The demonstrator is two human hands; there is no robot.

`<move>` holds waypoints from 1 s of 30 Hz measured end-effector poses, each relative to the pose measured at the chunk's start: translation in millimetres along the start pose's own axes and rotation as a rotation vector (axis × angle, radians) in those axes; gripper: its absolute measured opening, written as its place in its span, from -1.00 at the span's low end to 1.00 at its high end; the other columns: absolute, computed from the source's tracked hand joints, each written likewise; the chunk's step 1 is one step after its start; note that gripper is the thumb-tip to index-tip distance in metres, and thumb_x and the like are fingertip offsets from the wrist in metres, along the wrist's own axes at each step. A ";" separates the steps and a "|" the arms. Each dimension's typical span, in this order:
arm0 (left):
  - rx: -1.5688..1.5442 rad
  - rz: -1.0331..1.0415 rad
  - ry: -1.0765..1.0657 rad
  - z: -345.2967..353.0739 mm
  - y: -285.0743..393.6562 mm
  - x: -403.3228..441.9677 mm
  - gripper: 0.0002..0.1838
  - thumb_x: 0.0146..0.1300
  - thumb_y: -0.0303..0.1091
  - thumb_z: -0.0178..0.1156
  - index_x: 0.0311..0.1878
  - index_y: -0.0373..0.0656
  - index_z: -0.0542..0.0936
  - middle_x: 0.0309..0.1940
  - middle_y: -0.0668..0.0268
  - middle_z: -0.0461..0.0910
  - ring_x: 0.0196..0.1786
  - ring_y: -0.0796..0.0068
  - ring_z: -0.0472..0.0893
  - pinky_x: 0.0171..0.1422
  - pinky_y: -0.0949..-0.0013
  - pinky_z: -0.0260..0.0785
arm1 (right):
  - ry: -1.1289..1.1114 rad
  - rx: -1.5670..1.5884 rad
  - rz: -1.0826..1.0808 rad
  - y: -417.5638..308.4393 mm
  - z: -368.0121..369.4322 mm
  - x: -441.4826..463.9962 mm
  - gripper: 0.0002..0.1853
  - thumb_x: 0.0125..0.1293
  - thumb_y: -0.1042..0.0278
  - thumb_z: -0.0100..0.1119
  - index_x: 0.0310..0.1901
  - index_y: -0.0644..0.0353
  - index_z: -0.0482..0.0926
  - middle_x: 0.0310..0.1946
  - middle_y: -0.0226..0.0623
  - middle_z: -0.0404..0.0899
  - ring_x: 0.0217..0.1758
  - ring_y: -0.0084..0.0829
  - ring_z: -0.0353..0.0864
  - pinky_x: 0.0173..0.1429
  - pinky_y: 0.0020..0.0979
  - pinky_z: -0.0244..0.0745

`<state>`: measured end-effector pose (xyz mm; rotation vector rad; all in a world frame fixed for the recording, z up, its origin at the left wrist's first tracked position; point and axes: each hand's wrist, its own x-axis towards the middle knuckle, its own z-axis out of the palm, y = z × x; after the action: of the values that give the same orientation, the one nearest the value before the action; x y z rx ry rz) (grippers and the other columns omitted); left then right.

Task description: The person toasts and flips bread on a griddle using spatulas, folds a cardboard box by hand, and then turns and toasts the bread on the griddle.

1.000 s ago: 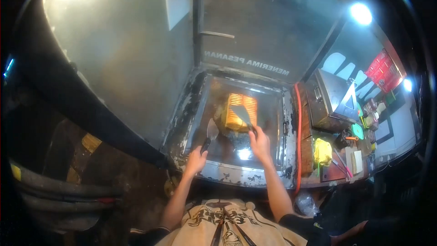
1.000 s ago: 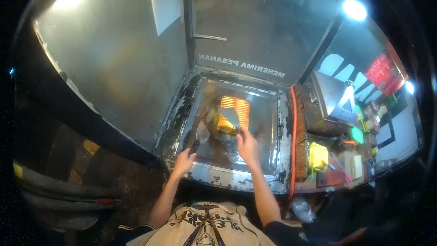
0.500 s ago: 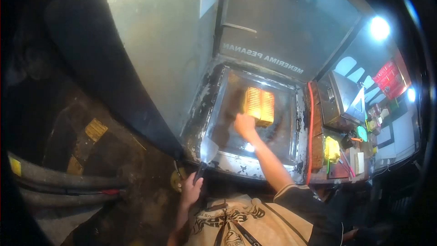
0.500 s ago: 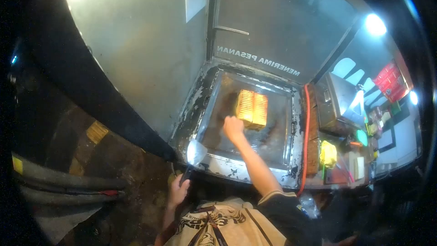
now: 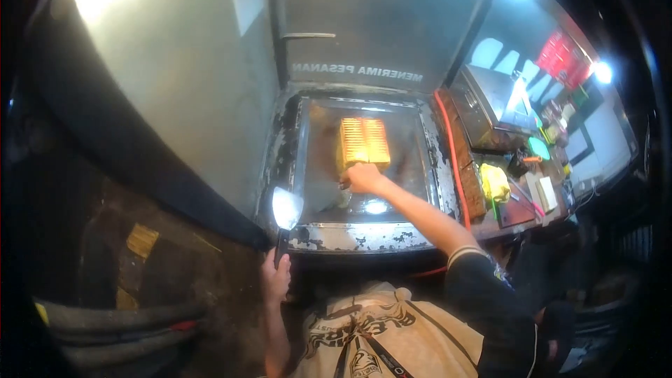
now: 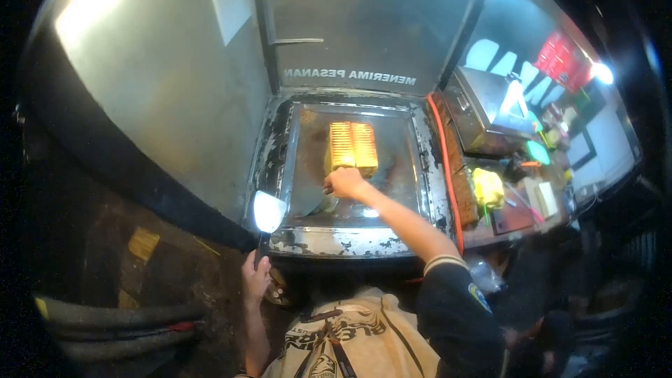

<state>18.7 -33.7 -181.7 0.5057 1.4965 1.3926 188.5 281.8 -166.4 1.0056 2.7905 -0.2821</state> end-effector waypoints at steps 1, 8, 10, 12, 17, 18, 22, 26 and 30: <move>0.001 -0.022 0.013 3.2 4.1 -3.6 -0.77 0.33 -0.35 0.06 0.00 -0.19 0.47 -0.58 0.50 0.37 -0.66 0.76 0.29 -0.62 0.60 0.18 | 0.007 -0.064 0.006 14.2 -0.1 -0.4 -0.81 0.02 0.28 0.21 -0.28 0.00 0.67 -0.34 -0.18 0.66 -0.25 -0.18 0.67 -0.20 -0.16 0.55; -0.045 -0.050 0.098 25.6 -8.7 -33.6 -0.89 0.35 -0.37 0.04 -0.13 -0.17 0.44 -0.61 0.50 0.30 -0.71 0.75 0.25 -0.66 0.60 0.20 | 0.032 -0.227 0.231 109.1 -19.1 -76.6 -0.87 -0.01 0.29 0.23 -0.44 0.11 0.68 -0.41 -0.15 0.67 -0.32 -0.17 0.70 -0.27 -0.22 0.58; -0.073 -0.078 0.143 38.8 -12.1 -38.8 -0.89 0.35 -0.36 0.04 -0.14 -0.17 0.43 -0.60 0.50 0.30 -0.71 0.75 0.24 -0.66 0.60 0.18 | 0.039 -0.208 0.313 123.3 -24.9 -114.8 -0.87 0.00 0.29 0.22 -0.44 0.11 0.69 -0.42 -0.14 0.67 -0.32 -0.17 0.70 -0.27 -0.22 0.59; -0.108 -0.085 0.157 48.5 -17.6 -40.4 -0.89 0.36 -0.35 0.04 -0.16 -0.16 0.42 -0.60 0.49 0.30 -0.72 0.75 0.22 -0.68 0.60 0.15 | 0.029 -0.112 0.393 148.5 3.1 -144.9 -0.84 0.03 0.27 0.22 -0.38 0.09 0.69 -0.41 -0.13 0.67 -0.31 -0.15 0.69 -0.22 -0.18 0.58; -0.107 -0.055 0.122 80.8 -20.7 -28.1 -0.88 0.37 -0.31 0.05 -0.27 -0.10 0.37 -0.59 0.47 0.31 -0.73 0.75 0.15 -0.70 0.59 -0.02 | 0.139 0.206 0.576 107.6 13.4 -225.1 -0.78 0.05 0.23 0.22 -0.27 0.10 0.66 -0.37 -0.13 0.66 -0.24 -0.12 0.67 -0.13 -0.15 0.55; -0.111 -0.063 0.113 88.0 -21.0 -27.3 -0.88 0.37 -0.31 0.06 -0.27 -0.09 0.37 -0.58 0.47 0.31 -0.73 0.74 0.15 -0.69 0.59 -0.02 | 0.118 0.210 0.611 97.9 18.0 -229.8 -0.78 0.08 0.21 0.21 -0.26 0.09 0.66 -0.37 -0.13 0.66 -0.24 -0.11 0.66 -0.13 -0.14 0.54; -0.131 -0.077 0.061 120.8 -24.3 -9.4 -0.89 0.36 -0.32 0.06 -0.26 -0.10 0.38 -0.57 0.46 0.32 -0.71 0.73 0.17 -0.68 0.59 -0.01 | 0.249 0.247 0.580 112.3 41.9 -191.4 -0.82 0.09 0.23 0.20 -0.36 0.15 0.64 -0.45 -0.10 0.64 -0.30 -0.08 0.66 -0.20 -0.14 0.54; -0.096 -0.068 0.054 153.6 -27.3 -9.6 -0.92 0.35 -0.36 0.06 -0.22 -0.13 0.40 -0.56 0.43 0.35 -0.70 0.72 0.19 -0.68 0.59 -0.01 | 0.380 0.244 0.549 163.7 44.3 -142.8 -0.84 -0.01 0.30 0.25 -0.40 0.17 0.66 -0.43 -0.10 0.66 -0.28 -0.13 0.68 -0.20 -0.20 0.56; -0.119 -0.155 0.059 166.7 -42.6 -18.3 -0.90 0.33 -0.37 0.10 -0.16 -0.16 0.44 -0.58 0.42 0.36 -0.70 0.69 0.21 -0.66 0.54 0.02 | 0.207 0.260 0.561 160.6 -23.6 -172.3 -0.81 -0.02 0.29 0.28 -0.37 0.16 0.70 -0.35 -0.11 0.68 -0.20 -0.16 0.69 -0.14 -0.27 0.57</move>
<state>181.6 24.2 -188.8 0.2705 1.4574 1.3753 420.8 303.1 -126.1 1.9155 2.5320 -0.4891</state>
